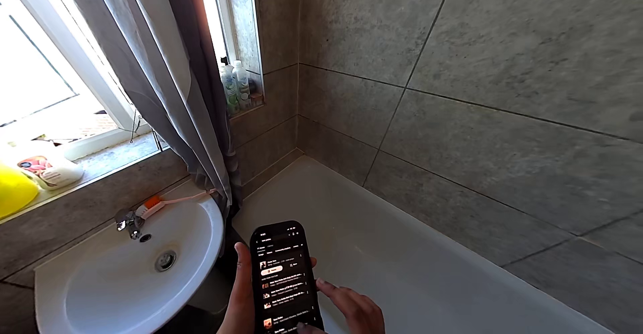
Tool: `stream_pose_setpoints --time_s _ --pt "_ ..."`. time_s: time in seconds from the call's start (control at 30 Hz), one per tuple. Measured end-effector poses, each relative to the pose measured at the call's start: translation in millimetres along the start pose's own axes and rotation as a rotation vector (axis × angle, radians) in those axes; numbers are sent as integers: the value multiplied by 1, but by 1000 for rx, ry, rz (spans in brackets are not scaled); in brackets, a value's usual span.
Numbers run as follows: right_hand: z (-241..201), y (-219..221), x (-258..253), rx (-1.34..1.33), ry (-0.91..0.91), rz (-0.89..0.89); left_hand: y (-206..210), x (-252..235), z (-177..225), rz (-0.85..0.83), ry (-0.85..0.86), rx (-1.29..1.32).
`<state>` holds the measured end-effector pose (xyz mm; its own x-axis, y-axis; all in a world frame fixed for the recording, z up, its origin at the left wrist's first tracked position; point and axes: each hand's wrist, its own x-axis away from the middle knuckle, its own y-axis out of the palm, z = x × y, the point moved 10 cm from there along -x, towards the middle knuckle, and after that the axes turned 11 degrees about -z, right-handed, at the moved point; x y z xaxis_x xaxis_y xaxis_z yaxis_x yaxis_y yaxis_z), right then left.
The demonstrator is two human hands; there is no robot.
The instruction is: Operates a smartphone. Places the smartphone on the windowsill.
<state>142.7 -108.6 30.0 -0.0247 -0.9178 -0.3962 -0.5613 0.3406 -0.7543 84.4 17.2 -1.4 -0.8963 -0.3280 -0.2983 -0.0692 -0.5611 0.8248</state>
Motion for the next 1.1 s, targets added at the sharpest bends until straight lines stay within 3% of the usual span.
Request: stream_pose_setpoints --time_s 0.27,0.6,0.8,1.0,1.1 --pt "5 -13 6 -99 -8 137 -2 2 0 38 -10 -27" --pt "7 -20 -16 -41 2 106 1 5 -7 7 -64 -68" --pt "-7 -24 -51 105 12 70 16 5 1 123 31 -267" --pt "-9 -23 -66 182 19 69 22 2 -4 92 2 -338" --pt "-6 -31 -60 109 29 109 18 3 -8 90 -32 -322"
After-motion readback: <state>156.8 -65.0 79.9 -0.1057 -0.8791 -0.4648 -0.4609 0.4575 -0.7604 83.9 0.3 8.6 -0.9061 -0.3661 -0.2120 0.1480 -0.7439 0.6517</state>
